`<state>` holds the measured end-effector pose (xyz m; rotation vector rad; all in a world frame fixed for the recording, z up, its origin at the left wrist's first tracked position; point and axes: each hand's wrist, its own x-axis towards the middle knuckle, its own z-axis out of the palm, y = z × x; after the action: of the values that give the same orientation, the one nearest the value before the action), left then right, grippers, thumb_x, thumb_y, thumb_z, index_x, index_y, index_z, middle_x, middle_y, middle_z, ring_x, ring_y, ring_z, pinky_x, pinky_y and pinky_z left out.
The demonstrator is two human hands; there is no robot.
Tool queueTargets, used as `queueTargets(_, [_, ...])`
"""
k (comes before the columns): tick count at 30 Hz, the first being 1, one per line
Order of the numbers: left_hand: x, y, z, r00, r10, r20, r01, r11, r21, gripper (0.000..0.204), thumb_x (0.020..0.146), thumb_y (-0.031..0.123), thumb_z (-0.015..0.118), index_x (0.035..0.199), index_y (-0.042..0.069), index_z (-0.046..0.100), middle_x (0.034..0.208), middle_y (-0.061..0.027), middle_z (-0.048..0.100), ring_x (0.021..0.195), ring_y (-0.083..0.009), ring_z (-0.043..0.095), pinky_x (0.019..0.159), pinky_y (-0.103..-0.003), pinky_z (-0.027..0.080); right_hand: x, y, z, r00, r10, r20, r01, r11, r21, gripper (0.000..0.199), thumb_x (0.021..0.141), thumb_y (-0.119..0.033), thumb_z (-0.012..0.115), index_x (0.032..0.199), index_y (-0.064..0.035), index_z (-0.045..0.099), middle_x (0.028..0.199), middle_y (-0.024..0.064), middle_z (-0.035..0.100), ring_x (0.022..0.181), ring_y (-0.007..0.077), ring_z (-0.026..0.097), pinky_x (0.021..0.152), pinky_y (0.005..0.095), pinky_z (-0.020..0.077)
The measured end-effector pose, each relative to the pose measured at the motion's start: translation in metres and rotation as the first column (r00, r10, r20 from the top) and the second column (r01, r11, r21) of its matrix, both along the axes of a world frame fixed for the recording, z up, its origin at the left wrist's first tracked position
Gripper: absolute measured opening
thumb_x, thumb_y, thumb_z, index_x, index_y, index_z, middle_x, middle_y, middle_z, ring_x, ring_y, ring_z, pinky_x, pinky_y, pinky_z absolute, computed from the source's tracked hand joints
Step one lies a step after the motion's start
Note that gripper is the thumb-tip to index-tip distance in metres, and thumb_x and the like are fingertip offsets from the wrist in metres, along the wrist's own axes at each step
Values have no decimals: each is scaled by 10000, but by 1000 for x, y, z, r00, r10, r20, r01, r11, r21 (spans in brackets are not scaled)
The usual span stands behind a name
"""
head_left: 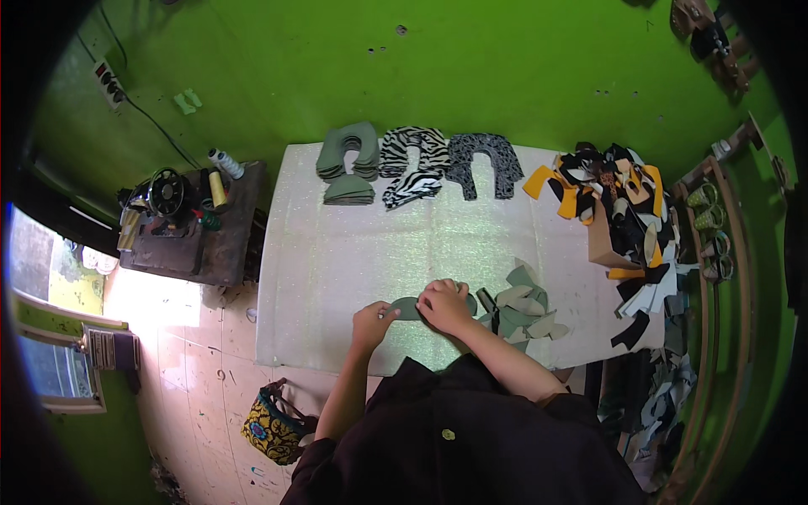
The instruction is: Sorting and matching cut shoe upper components from a pile on a workbench.
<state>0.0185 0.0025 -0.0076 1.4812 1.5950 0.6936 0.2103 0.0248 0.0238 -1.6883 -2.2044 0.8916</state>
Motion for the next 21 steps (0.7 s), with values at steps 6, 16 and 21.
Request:
queueTargets(6, [14,-4,8,889,138,-436,28,935,354,349,704,247,688,998,90,583,875,-88,589,810,-251,565,714,-388,398,26,-20,45,973,-170,-155,213,920,328,181,750,-213,620,917,-144,616,1014,35,544,1056,217,464,921,524,235])
queueTargets(16, [40,8,60,947,144,-289,44,829,557,325,695,140,659,1007,90,582,931,-88,558,918,-263,524,791,-384,347,131,-86,54,910,-368,189,325,919,223,225,737,-211,619,943,-123,623,988,45,586,1010,233,511,932,515,252])
queueTargets(21, [62,8,75,992,11,-124,58,843,535,275,697,79,657,966,79,599,842,-100,562,818,-245,547,751,-339,387,128,-85,49,841,-541,7,514,802,304,175,779,-180,582,899,-62,630,820,99,632,790,283,579,940,481,288])
